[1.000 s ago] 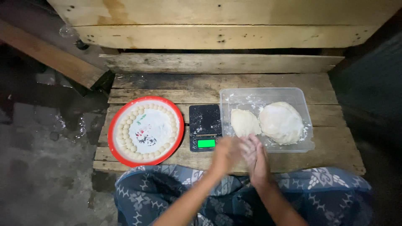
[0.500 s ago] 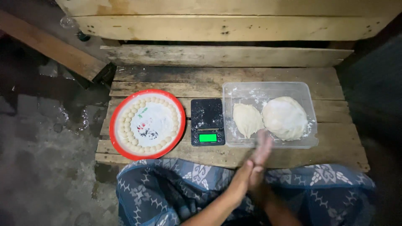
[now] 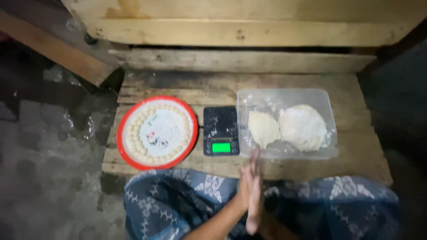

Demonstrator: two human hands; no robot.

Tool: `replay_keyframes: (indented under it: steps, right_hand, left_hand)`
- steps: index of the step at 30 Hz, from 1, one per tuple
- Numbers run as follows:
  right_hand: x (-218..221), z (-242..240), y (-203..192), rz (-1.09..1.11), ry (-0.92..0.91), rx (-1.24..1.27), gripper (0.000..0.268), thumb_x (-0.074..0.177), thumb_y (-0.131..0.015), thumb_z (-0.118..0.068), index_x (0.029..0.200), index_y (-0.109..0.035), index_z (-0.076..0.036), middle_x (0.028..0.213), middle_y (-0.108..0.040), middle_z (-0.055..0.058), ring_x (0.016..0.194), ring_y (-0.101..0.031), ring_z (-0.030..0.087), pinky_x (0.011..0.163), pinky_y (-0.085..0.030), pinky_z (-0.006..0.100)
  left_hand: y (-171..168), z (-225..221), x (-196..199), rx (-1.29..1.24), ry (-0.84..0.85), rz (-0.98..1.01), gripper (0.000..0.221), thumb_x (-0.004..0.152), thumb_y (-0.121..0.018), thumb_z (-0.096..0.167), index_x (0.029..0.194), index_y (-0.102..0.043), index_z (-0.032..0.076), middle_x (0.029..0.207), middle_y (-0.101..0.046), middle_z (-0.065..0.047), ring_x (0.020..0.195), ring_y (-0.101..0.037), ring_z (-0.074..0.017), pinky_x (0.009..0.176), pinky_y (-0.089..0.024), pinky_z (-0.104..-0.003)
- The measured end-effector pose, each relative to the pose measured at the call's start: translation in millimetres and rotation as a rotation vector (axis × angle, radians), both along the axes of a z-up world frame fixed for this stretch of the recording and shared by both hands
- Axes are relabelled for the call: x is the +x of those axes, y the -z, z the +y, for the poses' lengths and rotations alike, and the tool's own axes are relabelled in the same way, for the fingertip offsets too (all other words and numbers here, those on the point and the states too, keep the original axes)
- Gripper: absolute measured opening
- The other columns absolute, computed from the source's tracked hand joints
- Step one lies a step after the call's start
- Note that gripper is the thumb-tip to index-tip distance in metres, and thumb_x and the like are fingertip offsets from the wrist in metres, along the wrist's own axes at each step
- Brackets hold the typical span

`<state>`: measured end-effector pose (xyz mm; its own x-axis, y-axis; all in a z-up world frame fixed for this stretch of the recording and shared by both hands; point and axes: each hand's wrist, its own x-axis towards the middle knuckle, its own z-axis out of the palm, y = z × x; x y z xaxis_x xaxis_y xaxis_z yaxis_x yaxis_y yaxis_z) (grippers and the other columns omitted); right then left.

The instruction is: Pinching small pieces of dough, weighing them on a scale, and rolling them into balls.

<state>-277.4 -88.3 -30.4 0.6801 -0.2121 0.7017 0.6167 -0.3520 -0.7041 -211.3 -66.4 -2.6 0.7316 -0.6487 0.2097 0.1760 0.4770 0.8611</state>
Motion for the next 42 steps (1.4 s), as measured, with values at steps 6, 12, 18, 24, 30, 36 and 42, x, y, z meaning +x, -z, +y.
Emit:
replay_keyframes:
  steps: [6, 12, 18, 24, 30, 36, 42]
  right_hand:
    - [8.6, 3.2, -31.5, -0.032, 0.110, -0.081, 0.095, 0.109, -0.019, -0.078, 0.166, -0.008, -0.004, 0.172, -0.009, 0.022, 0.163, -0.010, 0.037, 0.135, -0.006, 0.060]
    - [28.7, -28.9, -8.6, 0.106, 0.398, -0.101, 0.075, 0.113, -0.015, -0.055, 0.164, -0.020, -0.001, 0.172, -0.022, 0.017, 0.161, -0.023, 0.030, 0.135, -0.015, 0.052]
    - [5.5, -11.2, -17.1, 0.021, 0.279, -0.238, 0.086, 0.110, -0.010, -0.075, 0.164, -0.026, -0.010, 0.168, -0.030, 0.022, 0.159, -0.028, 0.041, 0.132, -0.015, 0.064]
    - [19.0, -49.4, -19.2, 0.054, 0.389, -0.265, 0.083, 0.110, -0.010, -0.072, 0.164, -0.024, -0.010, 0.169, -0.029, 0.019, 0.160, -0.026, 0.038, 0.132, -0.015, 0.063]
    - [21.6, -37.6, -8.7, 0.094, 0.487, -0.309, 0.079, 0.111, -0.010, -0.068, 0.164, -0.022, -0.011, 0.169, -0.027, 0.016, 0.161, -0.024, 0.035, 0.133, -0.014, 0.061]
    - [17.3, -18.6, 5.0, 0.111, 0.558, -0.366, 0.076, 0.111, -0.009, -0.065, 0.164, -0.020, -0.011, 0.170, -0.026, 0.013, 0.162, -0.022, 0.032, 0.134, -0.013, 0.059]
    - [38.7, -64.3, 2.9, 0.143, 0.633, -0.397, 0.073, 0.112, -0.009, -0.061, 0.164, -0.018, -0.012, 0.171, -0.025, 0.009, 0.163, -0.020, 0.029, 0.135, -0.012, 0.058]
  left_hand:
    - [-40.1, 6.2, -0.3, -0.133, 0.359, 0.395, 0.087, 0.101, -0.025, 0.065, 0.167, -0.006, 0.011, 0.173, -0.028, -0.008, 0.121, -0.058, 0.0011, 0.057, -0.033, -0.004]
    - [70.3, 1.1, -35.4, -0.065, 0.218, 0.607, 0.070, 0.106, -0.034, 0.049, 0.160, -0.027, 0.005, 0.167, -0.033, -0.010, 0.154, -0.031, -0.0174, 0.129, -0.017, -0.032]
    - [27.7, 7.9, -1.9, 0.252, -0.026, -0.140, 0.072, 0.108, -0.009, 0.050, 0.160, -0.027, 0.005, 0.168, -0.029, -0.016, 0.158, -0.025, -0.0289, 0.129, -0.009, -0.043]
    - [-6.9, 11.0, 0.1, 0.130, 0.313, 0.460, 0.090, 0.094, -0.029, 0.073, 0.160, -0.030, 0.012, 0.169, -0.028, -0.013, 0.147, -0.042, -0.0311, 0.118, -0.033, -0.052]
    - [137.2, -31.4, -25.2, -0.585, -0.273, -0.484, 0.113, 0.092, -0.034, 0.085, 0.165, -0.021, 0.000, 0.170, -0.003, -0.027, 0.158, -0.005, -0.0497, 0.129, 0.001, -0.069]
    - [68.5, -21.3, -9.3, -0.007, 0.161, 0.329, 0.072, 0.107, -0.012, 0.047, 0.161, -0.016, 0.001, 0.169, -0.020, -0.023, 0.157, -0.021, -0.0353, 0.128, -0.011, -0.045]
    - [-28.9, 17.4, 6.7, 0.185, 0.348, 0.322, 0.089, 0.094, -0.035, 0.073, 0.151, -0.042, 0.006, 0.154, -0.050, -0.017, 0.142, -0.048, -0.0315, 0.111, -0.050, -0.047]
